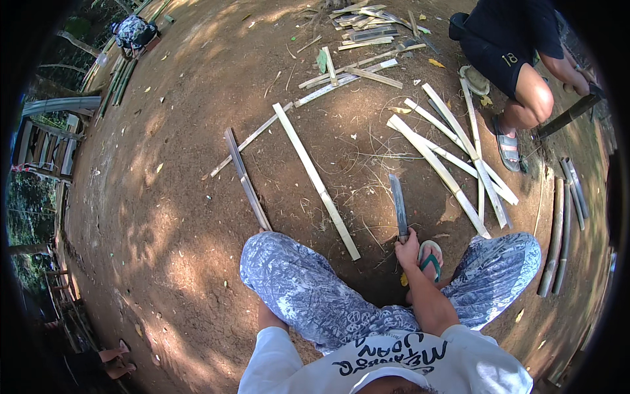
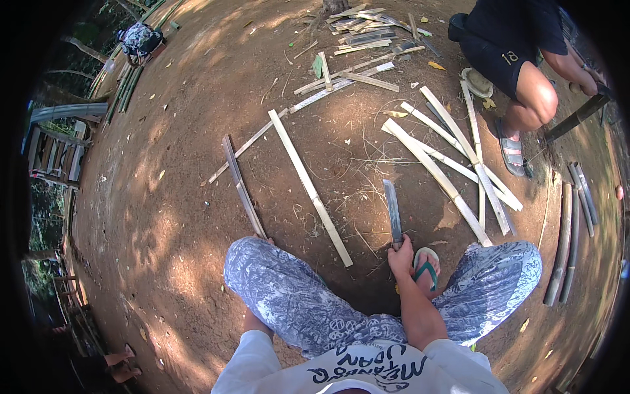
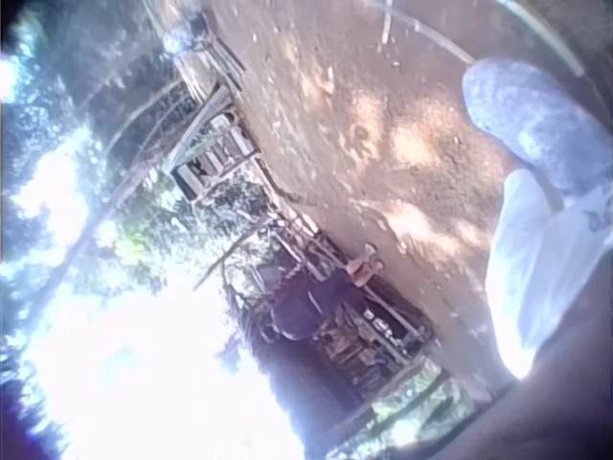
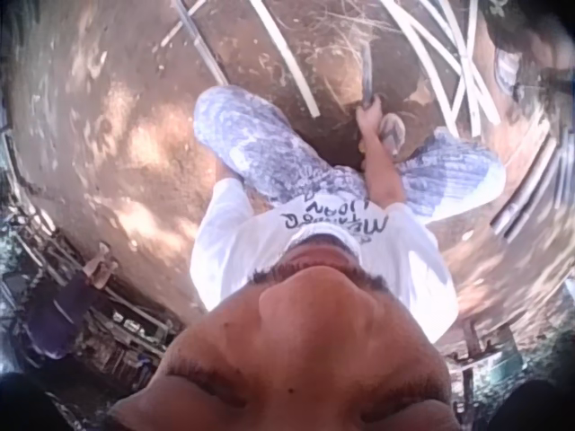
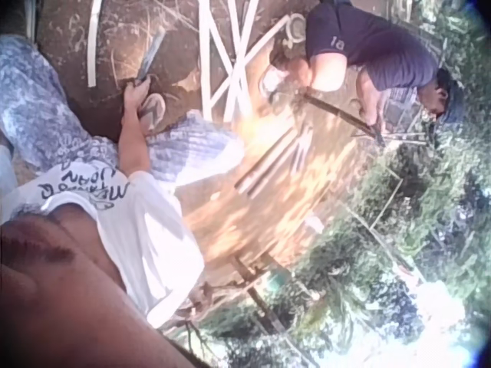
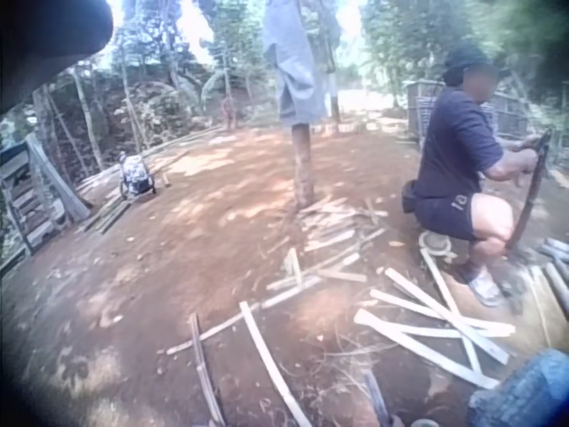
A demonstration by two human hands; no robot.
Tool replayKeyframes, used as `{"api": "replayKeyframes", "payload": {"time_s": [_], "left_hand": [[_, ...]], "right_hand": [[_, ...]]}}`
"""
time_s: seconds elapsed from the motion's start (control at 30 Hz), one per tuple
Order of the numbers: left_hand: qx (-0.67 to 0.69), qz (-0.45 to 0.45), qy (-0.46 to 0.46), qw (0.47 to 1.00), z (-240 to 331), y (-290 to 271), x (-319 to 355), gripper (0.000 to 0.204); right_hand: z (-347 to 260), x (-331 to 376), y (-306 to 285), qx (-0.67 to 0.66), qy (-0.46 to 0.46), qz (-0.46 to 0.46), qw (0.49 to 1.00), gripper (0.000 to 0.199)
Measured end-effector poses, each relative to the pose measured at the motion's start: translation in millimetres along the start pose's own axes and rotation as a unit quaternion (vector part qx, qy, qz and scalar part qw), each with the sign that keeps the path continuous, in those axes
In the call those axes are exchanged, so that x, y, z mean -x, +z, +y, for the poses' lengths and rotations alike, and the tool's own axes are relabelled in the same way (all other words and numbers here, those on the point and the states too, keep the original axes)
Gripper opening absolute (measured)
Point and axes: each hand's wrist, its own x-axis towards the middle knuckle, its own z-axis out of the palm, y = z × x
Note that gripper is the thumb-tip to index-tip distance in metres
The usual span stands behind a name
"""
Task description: The person sits on the ground and uses a machete to shave thin strips of bamboo. They hold the bamboo in their left hand and repeatedly strike the blade against the wood to remove the outer layer, creating long, thin slivers.
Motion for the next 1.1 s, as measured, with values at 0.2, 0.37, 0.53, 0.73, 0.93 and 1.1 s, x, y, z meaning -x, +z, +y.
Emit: {"api": "replayKeyframes", "payload": {"time_s": [0.2, 0.37, 0.53, 0.73, 0.93, 1.1], "left_hand": [[0.020, -0.045, 0.018, 0.999, -21, -17, 0, 0.062], [0.108, -0.107, 0.066, 0.986, -32, -38, -20, 0.064], [0.268, -0.164, 0.159, 0.936, -50, -99, -64, 0.065], [0.230, -0.188, 0.326, 0.898, 42, -258, -24, 0.053], [0.076, -0.187, 0.376, 0.904, 130, -316, 15, 0.060], [0.171, -0.223, 0.290, 0.915, 180, -156, 75, 0.058]], "right_hand": [[6, 5, 8, 0.019, -0.033, 0.035, 0.999, 0.033], [-3, 0, 8, -0.017, 0.034, 0.021, 0.999, 0.026], [-37, 2, 3, -0.071, 0.098, -0.008, 0.993, 0.027], [-66, -26, -28, -0.207, 0.034, 0.009, 0.978, 0.015], [-199, -29, -136, -0.404, -0.039, -0.095, 0.909, 0.007], [-266, -10, -223, -0.486, -0.066, -0.168, 0.855, 0.016]]}}
